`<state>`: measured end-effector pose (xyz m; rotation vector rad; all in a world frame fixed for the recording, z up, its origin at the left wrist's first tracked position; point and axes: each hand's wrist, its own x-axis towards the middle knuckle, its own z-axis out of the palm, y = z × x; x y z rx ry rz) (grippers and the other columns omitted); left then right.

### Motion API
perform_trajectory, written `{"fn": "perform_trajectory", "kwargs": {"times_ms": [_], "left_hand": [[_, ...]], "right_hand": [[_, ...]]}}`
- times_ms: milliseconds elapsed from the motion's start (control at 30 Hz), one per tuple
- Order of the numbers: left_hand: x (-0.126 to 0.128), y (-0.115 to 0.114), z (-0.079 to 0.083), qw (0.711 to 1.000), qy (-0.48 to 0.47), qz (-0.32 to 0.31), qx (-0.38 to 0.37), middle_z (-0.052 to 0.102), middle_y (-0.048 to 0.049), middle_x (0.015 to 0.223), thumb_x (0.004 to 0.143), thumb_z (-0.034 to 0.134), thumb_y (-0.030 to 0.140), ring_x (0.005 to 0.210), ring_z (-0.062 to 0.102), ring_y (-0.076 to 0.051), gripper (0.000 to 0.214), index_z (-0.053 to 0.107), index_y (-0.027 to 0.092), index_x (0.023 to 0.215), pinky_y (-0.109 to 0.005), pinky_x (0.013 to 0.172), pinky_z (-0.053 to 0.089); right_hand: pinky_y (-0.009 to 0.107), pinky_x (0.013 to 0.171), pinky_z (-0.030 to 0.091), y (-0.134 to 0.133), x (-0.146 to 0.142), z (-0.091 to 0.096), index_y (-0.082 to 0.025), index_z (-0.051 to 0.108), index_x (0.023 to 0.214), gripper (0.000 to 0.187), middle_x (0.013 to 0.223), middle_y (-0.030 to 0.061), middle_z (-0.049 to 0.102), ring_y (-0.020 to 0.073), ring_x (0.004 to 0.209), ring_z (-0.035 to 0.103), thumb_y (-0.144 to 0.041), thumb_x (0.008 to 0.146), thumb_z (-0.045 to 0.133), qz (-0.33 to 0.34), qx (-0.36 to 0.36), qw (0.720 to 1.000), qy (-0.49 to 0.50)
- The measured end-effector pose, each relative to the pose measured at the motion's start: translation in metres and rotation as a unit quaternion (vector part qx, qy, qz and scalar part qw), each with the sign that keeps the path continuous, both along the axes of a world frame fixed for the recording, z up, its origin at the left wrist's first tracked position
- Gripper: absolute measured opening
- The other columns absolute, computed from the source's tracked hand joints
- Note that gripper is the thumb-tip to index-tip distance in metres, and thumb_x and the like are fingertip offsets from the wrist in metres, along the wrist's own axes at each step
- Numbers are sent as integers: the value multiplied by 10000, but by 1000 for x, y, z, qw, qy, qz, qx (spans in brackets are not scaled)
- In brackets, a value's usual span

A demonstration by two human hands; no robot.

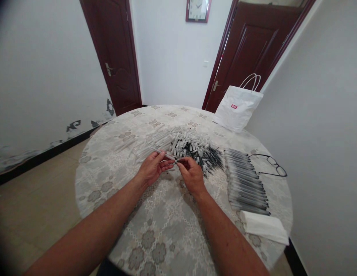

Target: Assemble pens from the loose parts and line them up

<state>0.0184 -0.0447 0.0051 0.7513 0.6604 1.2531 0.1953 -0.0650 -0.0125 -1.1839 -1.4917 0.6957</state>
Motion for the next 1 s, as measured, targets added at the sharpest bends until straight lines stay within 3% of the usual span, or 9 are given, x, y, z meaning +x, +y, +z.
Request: {"fn": "perform_trajectory", "kwargs": {"times_ms": [1000], "left_hand": [[5,-3,-2,999,30,-4,13,738,-115,940,828,751,329,817,751,-228,309,546,162,988,-366,747,609]], "right_hand": [[269,647,515,-3,-2,2,-195,683,1007,286,828,28,707,157,685,634,-442,867,653,-17,8,1000,-11]]}}
